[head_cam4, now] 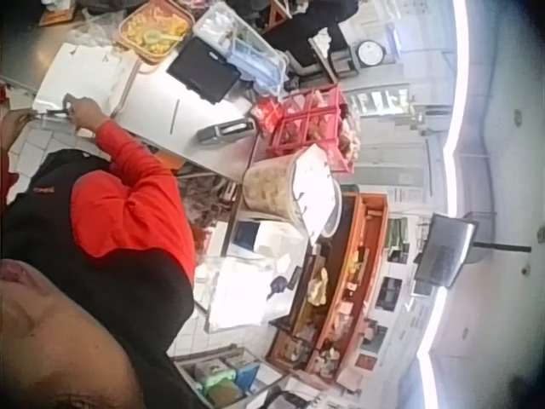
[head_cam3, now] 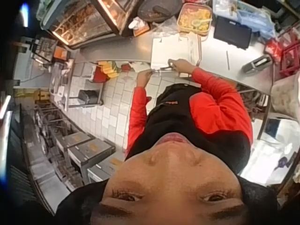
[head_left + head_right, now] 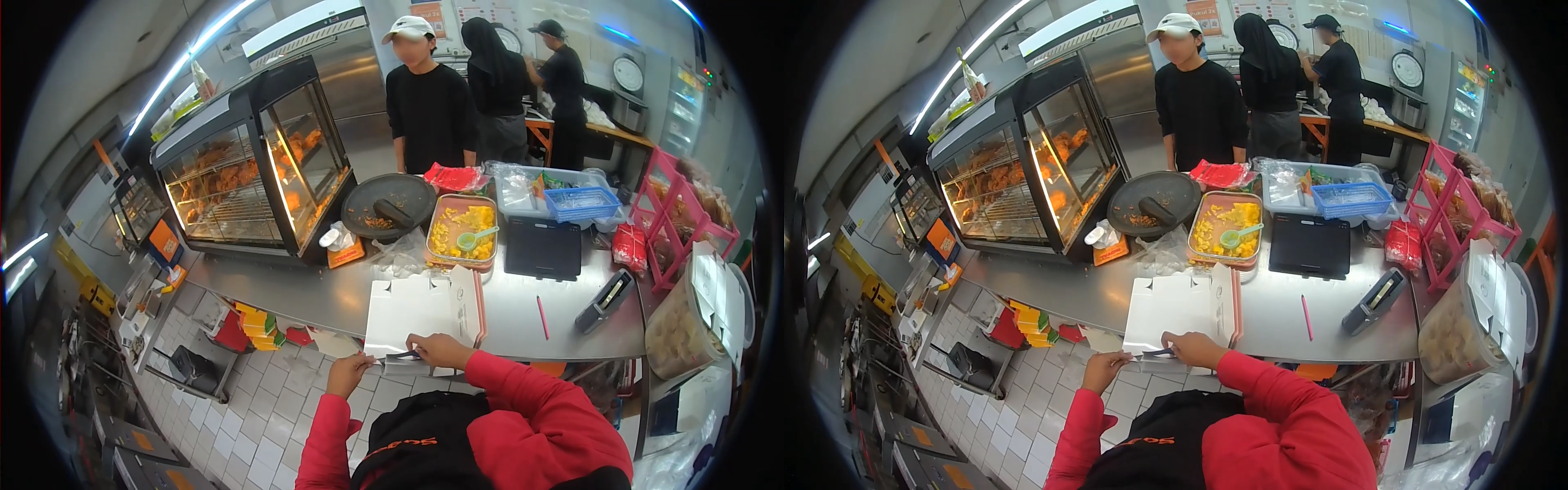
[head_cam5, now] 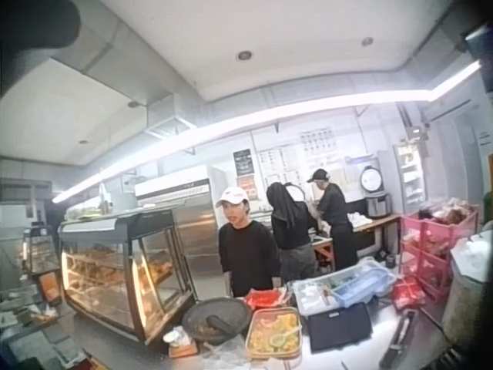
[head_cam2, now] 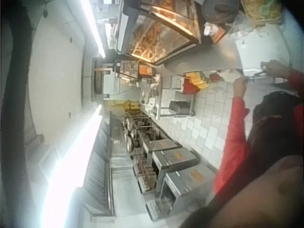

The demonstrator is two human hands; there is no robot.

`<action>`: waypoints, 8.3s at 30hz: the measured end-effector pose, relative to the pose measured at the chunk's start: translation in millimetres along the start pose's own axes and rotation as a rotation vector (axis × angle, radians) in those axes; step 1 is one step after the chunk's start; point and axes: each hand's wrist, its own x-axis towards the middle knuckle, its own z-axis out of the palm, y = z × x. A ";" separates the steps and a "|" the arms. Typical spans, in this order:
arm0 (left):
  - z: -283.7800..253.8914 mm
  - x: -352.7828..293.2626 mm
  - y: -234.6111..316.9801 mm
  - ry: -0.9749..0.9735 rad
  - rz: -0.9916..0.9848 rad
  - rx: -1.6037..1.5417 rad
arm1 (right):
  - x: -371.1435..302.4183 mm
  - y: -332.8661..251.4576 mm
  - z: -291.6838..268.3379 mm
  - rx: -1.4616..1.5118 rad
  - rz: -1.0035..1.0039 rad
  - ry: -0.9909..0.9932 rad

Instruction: Assembling and folding cardboard food boxes in a commercial kitchen.

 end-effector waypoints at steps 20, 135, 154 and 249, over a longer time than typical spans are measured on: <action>-21.4 -3.9 29.1 -0.025 0.100 -0.100 | -14.8 -36.3 -29.9 0.076 -0.117 0.309; 1.6 -284.7 258.4 -0.551 -0.848 -1.129 | -320.7 -191.5 -27.5 0.491 -0.151 0.305; -66.9 -448.2 287.4 -0.390 -0.929 -1.199 | -318.9 -294.7 64.0 0.415 -0.751 -0.439; 34.3 -374.9 270.4 0.294 -0.837 -0.871 | -345.2 -197.0 54.0 -0.175 -0.306 -0.020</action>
